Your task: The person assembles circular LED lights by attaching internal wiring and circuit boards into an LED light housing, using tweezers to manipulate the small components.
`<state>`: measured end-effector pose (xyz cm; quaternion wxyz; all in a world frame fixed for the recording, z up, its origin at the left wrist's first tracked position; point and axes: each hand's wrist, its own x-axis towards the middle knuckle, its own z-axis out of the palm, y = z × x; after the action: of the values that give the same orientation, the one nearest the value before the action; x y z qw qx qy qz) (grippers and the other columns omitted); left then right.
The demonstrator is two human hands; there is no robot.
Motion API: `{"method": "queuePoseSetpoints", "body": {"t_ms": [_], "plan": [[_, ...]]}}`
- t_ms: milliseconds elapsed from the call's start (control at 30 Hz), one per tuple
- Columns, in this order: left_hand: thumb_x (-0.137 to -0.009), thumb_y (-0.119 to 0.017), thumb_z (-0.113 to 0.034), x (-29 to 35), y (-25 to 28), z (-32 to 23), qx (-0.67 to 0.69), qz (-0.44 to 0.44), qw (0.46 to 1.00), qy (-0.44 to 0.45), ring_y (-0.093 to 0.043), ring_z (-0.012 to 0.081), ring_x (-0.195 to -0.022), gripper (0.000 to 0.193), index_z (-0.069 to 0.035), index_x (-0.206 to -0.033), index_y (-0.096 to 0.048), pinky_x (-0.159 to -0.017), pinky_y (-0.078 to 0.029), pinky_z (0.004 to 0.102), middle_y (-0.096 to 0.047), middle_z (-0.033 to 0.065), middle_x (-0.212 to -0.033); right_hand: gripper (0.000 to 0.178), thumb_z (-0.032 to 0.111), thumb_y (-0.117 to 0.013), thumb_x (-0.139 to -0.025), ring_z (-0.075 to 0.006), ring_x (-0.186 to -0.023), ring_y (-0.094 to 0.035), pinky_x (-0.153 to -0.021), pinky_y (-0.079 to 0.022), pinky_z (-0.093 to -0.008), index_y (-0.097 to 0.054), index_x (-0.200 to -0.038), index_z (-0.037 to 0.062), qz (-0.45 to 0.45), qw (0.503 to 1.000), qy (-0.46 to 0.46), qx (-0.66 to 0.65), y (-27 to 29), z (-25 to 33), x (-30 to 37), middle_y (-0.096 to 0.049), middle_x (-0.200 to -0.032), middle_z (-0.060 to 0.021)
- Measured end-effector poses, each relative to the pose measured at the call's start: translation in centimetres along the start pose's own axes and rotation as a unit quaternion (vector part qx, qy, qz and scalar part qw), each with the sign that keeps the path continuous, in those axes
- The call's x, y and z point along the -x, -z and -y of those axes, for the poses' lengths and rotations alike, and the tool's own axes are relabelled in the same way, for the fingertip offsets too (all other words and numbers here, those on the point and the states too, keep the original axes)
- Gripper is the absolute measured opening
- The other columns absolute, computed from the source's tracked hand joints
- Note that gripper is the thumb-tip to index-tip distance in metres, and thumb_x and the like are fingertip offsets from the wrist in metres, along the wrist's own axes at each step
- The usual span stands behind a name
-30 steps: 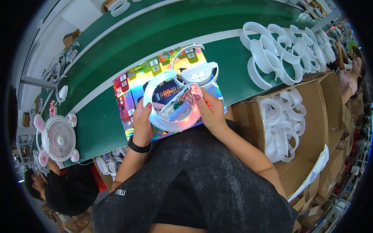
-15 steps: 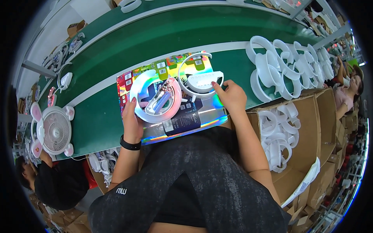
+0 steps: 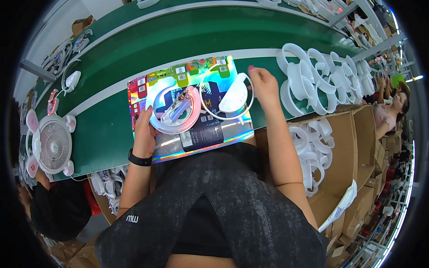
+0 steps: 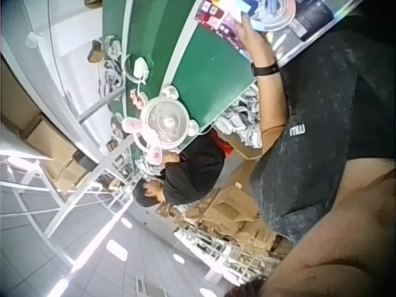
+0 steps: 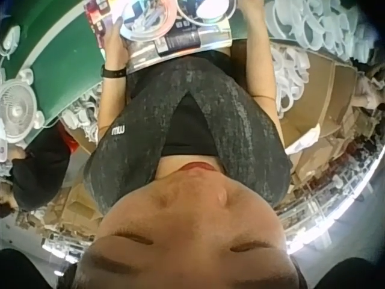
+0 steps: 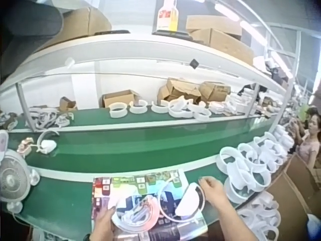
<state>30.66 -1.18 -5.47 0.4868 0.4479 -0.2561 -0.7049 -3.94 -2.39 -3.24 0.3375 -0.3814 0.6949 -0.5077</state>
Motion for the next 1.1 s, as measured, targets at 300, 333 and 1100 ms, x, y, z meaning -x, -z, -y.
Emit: {"method": "queuePoseSetpoints", "body": {"t_ms": [300, 333, 1100], "plan": [[-0.096, -0.055, -0.020, 0.0, 0.3, 0.1, 0.004, 0.003, 1.000, -0.010, -0.065, 0.0143, -0.083, 0.032, -0.006, -0.124, -0.052, -0.073, -0.054, 0.0281, -0.065, 0.0055, -0.092, 0.032, 0.015, -0.062, -0.092, -0.0117, -0.073, -0.063, -0.060, -0.051, -0.0252, -0.060, -0.118, -0.0034, 0.000, 0.983, 0.040, -0.182, 1.6, 0.5, 1.5, -0.067, -0.091, -0.0067], [-0.096, -0.055, -0.019, -0.4, 0.9, 0.4, 0.014, 0.015, 1.000, -0.007, -0.065, 0.0146, -0.089, 0.030, -0.006, -0.123, -0.054, -0.077, -0.053, 0.0289, -0.066, 0.0050, -0.098, 0.029, 0.013, -0.062, -0.092, -0.0149, -0.081, -0.065, -0.069, -0.054, -0.0275, -0.061, -0.116, -0.0037, 0.013, 0.965, 0.027, -0.259, 1.4, 0.2, 1.6, -0.068, -0.098, -0.0087], [-0.099, -0.049, -0.037, -8.5, -11.4, -0.6, 0.109, 0.177, 0.966, 0.154, -0.059, 0.0331, -0.116, 0.055, -0.001, -0.139, -0.038, -0.091, -0.055, 0.0482, -0.053, 0.0194, -0.134, 0.056, 0.027, -0.061, -0.093, -0.0289, -0.124, -0.050, -0.098, -0.046, -0.0355, -0.040, -0.141, 0.0068, 0.031, 0.976, 0.210, -0.041, 6.8, -0.1, 8.7, -0.039, -0.143, -0.0158]]}}
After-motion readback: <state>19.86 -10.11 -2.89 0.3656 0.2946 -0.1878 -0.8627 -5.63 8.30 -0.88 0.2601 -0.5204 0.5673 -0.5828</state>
